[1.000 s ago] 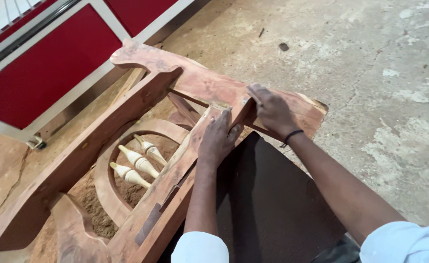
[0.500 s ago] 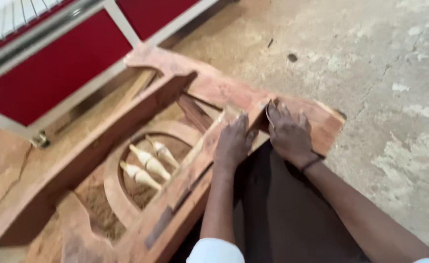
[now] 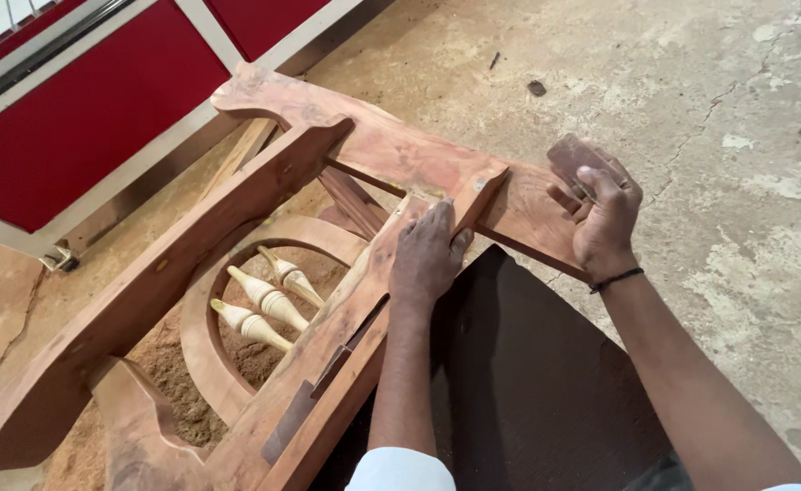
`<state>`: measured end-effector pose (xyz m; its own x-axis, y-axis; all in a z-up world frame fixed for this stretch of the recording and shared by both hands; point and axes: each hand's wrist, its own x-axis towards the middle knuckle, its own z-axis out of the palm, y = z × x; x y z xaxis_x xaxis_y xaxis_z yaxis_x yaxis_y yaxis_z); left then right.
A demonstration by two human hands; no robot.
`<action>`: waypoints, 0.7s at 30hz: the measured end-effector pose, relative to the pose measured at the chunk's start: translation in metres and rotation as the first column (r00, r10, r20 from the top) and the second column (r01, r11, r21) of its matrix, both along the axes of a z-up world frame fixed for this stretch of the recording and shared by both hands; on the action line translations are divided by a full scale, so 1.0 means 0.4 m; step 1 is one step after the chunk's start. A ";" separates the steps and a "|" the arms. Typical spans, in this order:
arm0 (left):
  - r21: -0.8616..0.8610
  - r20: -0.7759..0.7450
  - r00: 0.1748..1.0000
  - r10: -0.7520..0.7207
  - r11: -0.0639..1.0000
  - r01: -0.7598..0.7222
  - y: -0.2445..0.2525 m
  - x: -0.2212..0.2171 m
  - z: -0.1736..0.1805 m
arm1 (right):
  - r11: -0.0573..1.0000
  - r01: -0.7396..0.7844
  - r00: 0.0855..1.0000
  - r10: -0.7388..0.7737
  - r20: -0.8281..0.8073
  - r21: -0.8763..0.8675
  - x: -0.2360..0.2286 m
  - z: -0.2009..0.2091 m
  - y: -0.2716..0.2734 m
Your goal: The person sands and scrapes a wooden furniture frame containing decorative spindles using sandpaper and a hand tool. They smooth the curved surfaces of the wood and wipe away sawdust with their hands.
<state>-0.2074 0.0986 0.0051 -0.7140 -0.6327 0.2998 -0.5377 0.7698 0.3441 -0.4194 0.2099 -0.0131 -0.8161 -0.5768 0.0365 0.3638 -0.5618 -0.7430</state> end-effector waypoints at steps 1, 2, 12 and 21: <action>0.023 0.022 1.000 0.011 1.000 -0.012 0.005 0.003 0.008 | 1.000 -0.012 1.000 0.012 0.001 0.022 0.008 0.013 0.002; 0.046 0.045 0.999 0.021 0.999 -0.023 0.009 0.003 0.015 | 0.995 -0.011 0.998 0.016 -0.054 0.097 0.007 0.023 0.002; -0.210 0.012 0.999 -0.043 0.977 0.045 0.025 -0.044 0.043 | 0.932 -0.006 0.951 0.117 -0.287 0.362 -0.072 0.016 -0.016; -0.075 0.143 0.989 -0.034 0.996 0.045 -0.029 -0.158 0.049 | 0.996 -0.009 0.992 0.020 -0.124 0.086 -0.091 0.028 0.016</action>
<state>-0.2708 0.0870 0.0247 -0.7766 -0.5817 0.2419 -0.5451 0.8130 0.2049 -0.4560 0.2164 -0.0020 -0.7999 -0.5938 0.0875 0.2730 -0.4898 -0.8280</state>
